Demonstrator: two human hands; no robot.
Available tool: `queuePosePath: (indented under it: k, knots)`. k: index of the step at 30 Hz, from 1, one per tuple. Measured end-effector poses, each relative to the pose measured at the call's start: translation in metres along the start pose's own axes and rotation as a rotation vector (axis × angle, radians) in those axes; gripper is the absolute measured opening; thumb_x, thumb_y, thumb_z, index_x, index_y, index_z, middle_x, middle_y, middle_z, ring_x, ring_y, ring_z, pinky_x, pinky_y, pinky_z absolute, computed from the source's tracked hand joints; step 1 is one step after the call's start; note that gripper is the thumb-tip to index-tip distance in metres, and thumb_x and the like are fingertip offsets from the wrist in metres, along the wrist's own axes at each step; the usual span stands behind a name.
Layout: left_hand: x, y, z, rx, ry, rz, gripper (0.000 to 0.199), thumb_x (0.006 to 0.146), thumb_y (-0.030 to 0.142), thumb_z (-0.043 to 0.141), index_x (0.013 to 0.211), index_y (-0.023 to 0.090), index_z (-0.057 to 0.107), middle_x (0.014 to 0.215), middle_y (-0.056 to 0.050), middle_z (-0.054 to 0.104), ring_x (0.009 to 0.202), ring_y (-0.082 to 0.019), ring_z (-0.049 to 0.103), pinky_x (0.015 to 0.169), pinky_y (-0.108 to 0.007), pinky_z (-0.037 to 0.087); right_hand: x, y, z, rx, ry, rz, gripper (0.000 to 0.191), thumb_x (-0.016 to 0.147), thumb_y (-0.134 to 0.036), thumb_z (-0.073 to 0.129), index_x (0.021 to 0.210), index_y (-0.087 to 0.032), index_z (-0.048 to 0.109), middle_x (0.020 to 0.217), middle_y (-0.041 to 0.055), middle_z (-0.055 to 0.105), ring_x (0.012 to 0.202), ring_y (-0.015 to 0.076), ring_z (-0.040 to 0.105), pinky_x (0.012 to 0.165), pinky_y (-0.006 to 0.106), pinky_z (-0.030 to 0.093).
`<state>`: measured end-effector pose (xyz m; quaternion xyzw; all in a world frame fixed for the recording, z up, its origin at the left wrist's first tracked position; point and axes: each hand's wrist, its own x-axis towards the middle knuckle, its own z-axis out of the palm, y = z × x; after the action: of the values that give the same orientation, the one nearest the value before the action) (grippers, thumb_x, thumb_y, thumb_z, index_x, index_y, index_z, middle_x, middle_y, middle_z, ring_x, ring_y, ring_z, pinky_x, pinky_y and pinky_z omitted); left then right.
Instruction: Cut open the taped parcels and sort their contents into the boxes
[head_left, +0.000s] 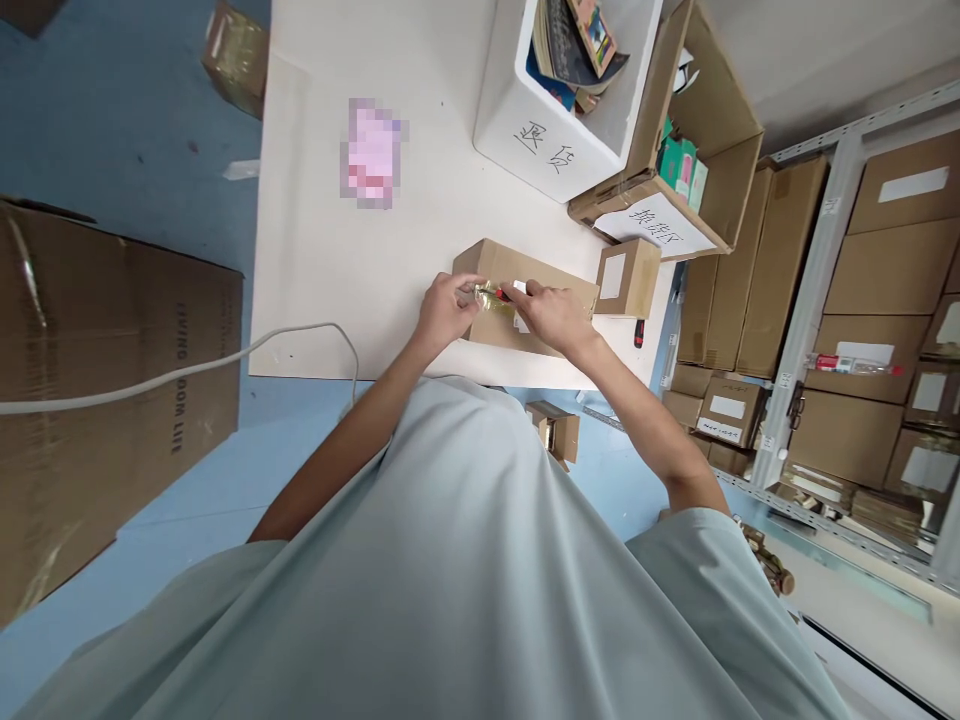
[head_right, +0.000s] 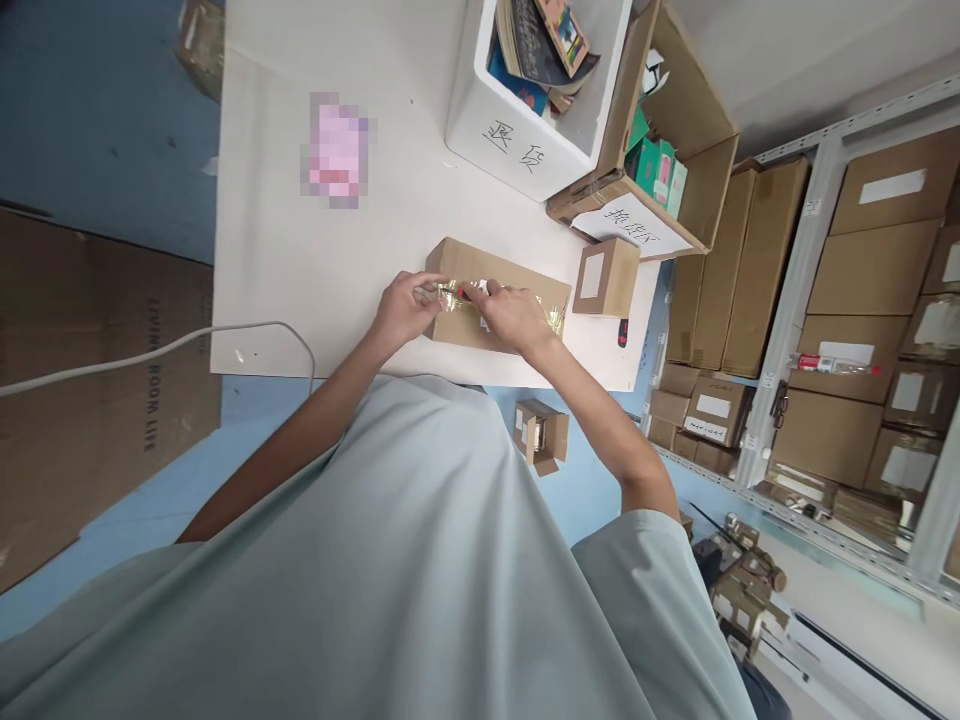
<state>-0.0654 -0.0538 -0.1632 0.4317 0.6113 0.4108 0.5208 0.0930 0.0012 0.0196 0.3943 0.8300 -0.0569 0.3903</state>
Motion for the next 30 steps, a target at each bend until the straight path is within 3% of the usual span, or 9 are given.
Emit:
queuePosePath:
  k: [8, 13, 18, 22, 27, 30]
  knots:
    - [0.000, 0.009, -0.002, 0.051, 0.012, -0.049, 0.043, 0.086, 0.018, 0.077, 0.127, 0.025, 0.087, 0.118, -0.006, 0.073, 0.072, -0.014, 0.068, 0.085, -0.034, 0.060, 0.000, -0.009, -0.008, -0.013, -0.045, -0.011, 0.061, 0.116, -0.008, 0.029, 0.173, -0.023, 0.042, 0.144, 0.0236, 0.071, 0.117, 0.0320, 0.078, 0.091, 0.038, 0.052]
    - [-0.002, 0.011, -0.004, 0.038, 0.037, -0.050, 0.042, 0.083, 0.021, 0.077, 0.124, 0.024, 0.087, 0.117, -0.006, 0.073, 0.074, -0.015, 0.067, 0.081, -0.032, 0.059, -0.006, 0.006, 0.007, 0.014, -0.048, 0.031, 0.060, 0.114, -0.007, 0.032, 0.171, -0.021, 0.048, 0.139, 0.0241, 0.075, 0.121, 0.0324, 0.078, 0.093, 0.039, 0.052]
    - [-0.006, 0.013, -0.003, 0.042, 0.102, -0.070, 0.042, 0.082, 0.023, 0.077, 0.122, 0.025, 0.087, 0.115, -0.006, 0.074, 0.077, -0.016, 0.064, 0.087, -0.035, 0.060, -0.039, 0.070, 0.049, 0.014, -0.153, 0.131, 0.059, 0.110, -0.003, 0.037, 0.161, -0.018, 0.062, 0.135, 0.0260, 0.078, 0.119, 0.0340, 0.079, 0.089, 0.040, 0.051]
    - [-0.010, 0.019, 0.006, 0.053, 0.181, -0.113, 0.041, 0.082, 0.023, 0.076, 0.121, 0.025, 0.086, 0.119, -0.006, 0.072, 0.078, -0.016, 0.061, 0.087, -0.035, 0.060, -0.075, 0.126, 0.092, 0.042, -0.143, 0.194, 0.052, 0.119, -0.020, 0.033, 0.163, -0.023, 0.061, 0.130, 0.0237, 0.080, 0.114, 0.0351, 0.080, 0.083, 0.040, 0.048]
    - [-0.016, 0.029, 0.023, 0.175, 0.326, -0.111, 0.036, 0.082, 0.019, 0.072, 0.116, 0.025, 0.083, 0.117, -0.005, 0.072, 0.082, -0.017, 0.062, 0.086, -0.033, 0.058, -0.076, 0.148, 0.134, 0.113, -0.086, 0.144, 0.058, 0.118, -0.013, 0.032, 0.171, -0.026, 0.049, 0.133, 0.0227, 0.077, 0.112, 0.0301, 0.078, 0.083, 0.036, 0.044]
    - [-0.019, 0.037, 0.032, 0.277, 0.382, -0.077, 0.024, 0.090, 0.027, 0.074, 0.113, 0.025, 0.080, 0.117, -0.005, 0.074, 0.091, -0.020, 0.066, 0.088, -0.034, 0.058, -0.071, 0.153, 0.149, 0.165, -0.023, 0.098, 0.062, 0.115, -0.008, 0.033, 0.172, -0.028, 0.048, 0.135, 0.0213, 0.076, 0.116, 0.0301, 0.076, 0.082, 0.036, 0.043]
